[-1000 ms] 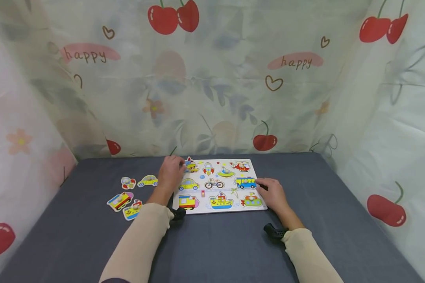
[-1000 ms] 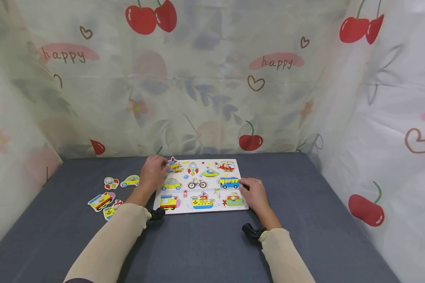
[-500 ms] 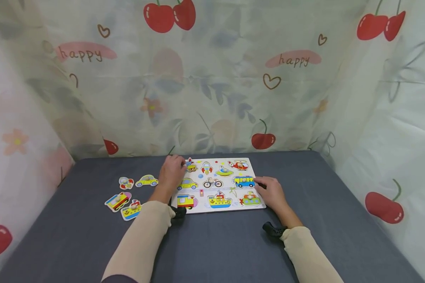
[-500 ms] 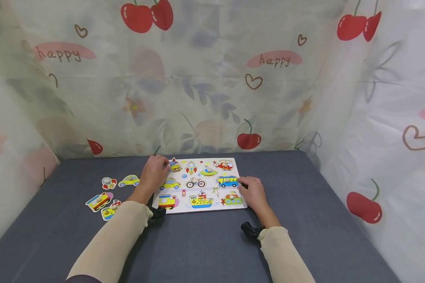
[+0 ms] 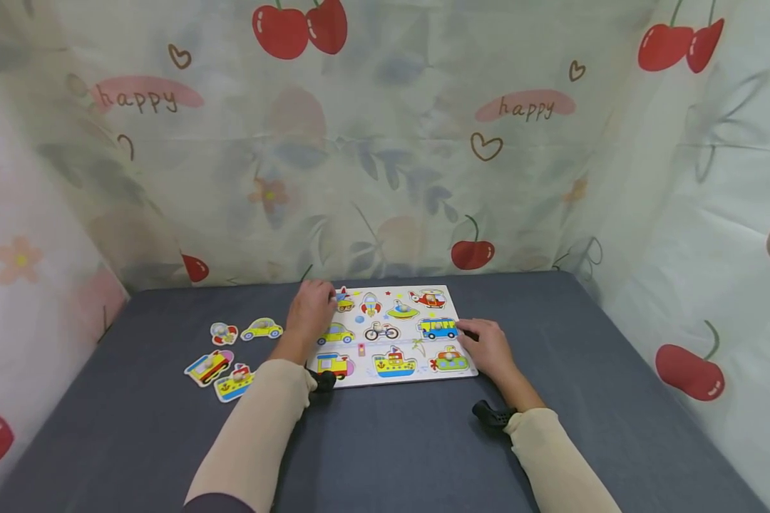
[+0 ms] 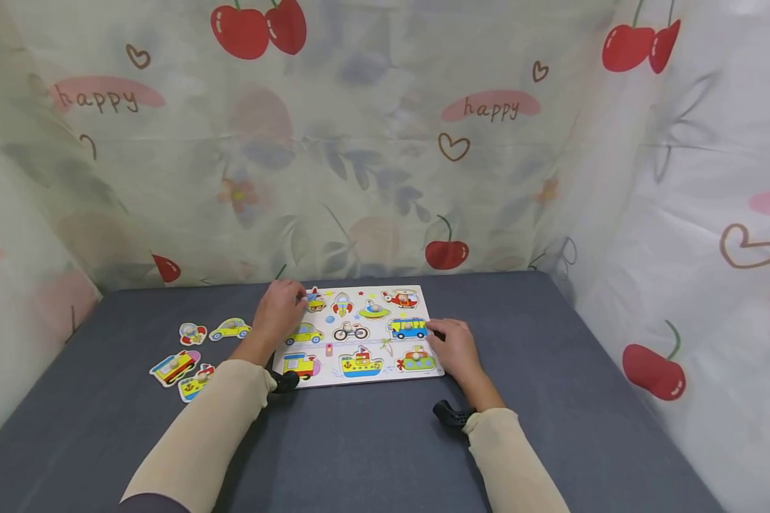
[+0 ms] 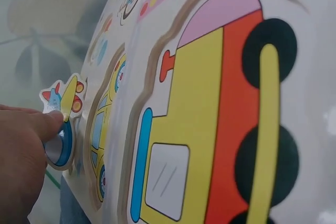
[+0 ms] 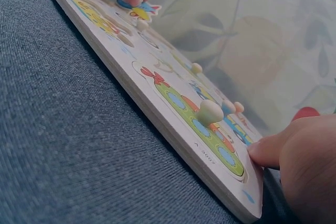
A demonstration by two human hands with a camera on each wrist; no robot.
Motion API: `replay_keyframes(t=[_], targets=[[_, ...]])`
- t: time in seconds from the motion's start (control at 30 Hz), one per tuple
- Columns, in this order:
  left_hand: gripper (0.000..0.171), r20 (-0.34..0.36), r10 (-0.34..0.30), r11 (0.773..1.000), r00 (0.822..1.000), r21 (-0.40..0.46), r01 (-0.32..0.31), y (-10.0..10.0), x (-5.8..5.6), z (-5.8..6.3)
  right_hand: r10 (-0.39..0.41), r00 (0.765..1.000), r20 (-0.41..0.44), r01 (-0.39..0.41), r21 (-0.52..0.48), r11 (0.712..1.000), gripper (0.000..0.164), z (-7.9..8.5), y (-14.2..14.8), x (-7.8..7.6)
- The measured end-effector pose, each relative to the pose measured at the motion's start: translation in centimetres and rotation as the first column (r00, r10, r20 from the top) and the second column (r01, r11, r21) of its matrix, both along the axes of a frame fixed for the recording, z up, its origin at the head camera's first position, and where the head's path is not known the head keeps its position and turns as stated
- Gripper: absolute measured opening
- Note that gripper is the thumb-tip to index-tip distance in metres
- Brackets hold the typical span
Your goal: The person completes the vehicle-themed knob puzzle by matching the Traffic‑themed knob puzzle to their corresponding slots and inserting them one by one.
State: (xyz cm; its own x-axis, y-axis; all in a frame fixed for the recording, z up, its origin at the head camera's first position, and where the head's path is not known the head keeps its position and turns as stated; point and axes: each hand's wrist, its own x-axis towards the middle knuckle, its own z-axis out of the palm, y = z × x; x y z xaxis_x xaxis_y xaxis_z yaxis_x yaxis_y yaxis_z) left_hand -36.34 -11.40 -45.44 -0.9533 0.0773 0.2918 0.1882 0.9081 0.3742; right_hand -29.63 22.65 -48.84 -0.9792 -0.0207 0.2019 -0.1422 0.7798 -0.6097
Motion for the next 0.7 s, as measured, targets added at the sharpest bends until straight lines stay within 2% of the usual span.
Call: replay_keyframes(t=[0.7], targets=[[0.026, 0.101, -0.048, 0.999, 0.994, -0.006, 0.049, -0.68, -0.32, -0.34, 0.002, 1.0, -0.003, -0.002, 0.0, 1.0, 0.034, -0.02, -0.05, 0.05]])
